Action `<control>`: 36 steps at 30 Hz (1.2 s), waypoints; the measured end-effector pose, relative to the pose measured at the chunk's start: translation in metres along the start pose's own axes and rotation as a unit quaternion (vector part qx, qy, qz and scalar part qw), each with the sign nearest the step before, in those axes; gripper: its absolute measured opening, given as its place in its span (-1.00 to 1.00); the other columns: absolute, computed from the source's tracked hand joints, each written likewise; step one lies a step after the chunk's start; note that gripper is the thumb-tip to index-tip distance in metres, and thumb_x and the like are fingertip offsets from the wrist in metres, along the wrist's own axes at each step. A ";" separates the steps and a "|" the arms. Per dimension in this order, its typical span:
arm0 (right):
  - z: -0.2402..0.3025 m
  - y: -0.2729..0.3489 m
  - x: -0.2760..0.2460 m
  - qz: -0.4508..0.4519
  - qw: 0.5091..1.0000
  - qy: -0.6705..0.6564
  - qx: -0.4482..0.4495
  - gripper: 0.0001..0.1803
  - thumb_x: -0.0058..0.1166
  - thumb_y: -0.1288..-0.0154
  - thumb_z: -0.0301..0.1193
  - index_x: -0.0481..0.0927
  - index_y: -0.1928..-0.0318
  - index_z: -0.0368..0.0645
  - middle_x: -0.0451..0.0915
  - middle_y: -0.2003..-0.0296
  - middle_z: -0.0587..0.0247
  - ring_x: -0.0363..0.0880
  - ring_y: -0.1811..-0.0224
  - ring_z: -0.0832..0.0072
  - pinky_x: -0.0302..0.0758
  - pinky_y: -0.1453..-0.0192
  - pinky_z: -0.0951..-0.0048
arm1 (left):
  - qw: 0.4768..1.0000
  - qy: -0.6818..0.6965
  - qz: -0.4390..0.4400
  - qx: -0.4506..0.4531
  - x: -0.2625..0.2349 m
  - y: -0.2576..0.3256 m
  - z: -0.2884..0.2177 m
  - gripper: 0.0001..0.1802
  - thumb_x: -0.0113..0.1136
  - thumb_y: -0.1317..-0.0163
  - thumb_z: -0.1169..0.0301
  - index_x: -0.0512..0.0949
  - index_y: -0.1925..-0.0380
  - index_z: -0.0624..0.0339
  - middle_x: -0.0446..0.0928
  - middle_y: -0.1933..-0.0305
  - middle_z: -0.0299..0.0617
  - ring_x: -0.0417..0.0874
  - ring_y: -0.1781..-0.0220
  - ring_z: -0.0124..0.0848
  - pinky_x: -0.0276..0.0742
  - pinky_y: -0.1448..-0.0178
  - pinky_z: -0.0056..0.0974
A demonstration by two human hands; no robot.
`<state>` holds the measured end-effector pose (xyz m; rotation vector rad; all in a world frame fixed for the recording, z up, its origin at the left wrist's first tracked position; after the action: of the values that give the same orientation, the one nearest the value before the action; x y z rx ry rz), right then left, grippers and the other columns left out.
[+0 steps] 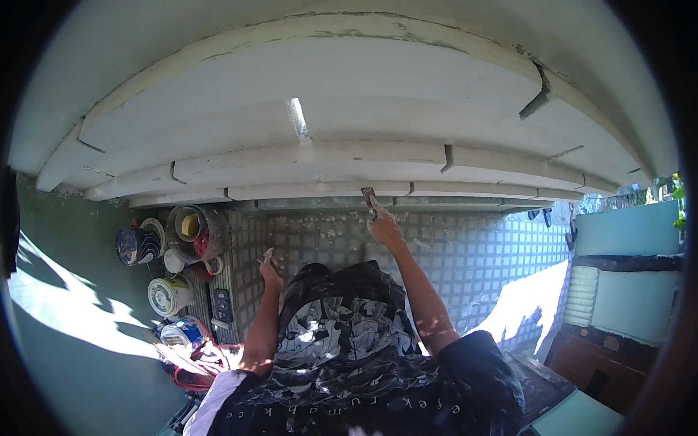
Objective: Applying and smoothing plaster or filler into cracks on a wall surface.
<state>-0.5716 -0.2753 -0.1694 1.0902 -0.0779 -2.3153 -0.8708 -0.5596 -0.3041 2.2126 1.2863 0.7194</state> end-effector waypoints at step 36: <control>0.017 -0.009 0.046 -0.014 0.991 0.037 0.127 -0.12 -0.02 -0.18 -0.39 -0.01 -0.53 0.10 0.52 -0.12 -0.22 0.44 -0.18 -0.14 0.35 -0.28 0.05 | 0.641 -0.299 0.255 0.660 0.243 0.171 -0.317 -0.80 0.33 -0.03 0.56 0.50 0.35 0.21 0.51 0.43 -0.16 0.57 0.38 -0.17 0.49 0.30 -0.19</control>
<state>-0.6117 -0.2950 -0.1923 1.3089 -0.3398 -2.3313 -0.8660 -0.3760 0.0902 3.4568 0.7778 -1.2722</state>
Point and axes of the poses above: each hand's wrist, its own y-axis away from the middle knuckle, its own x-axis out of the palm, z = x × y, the point moved 6 cm from there along -y, towards the middle knuckle
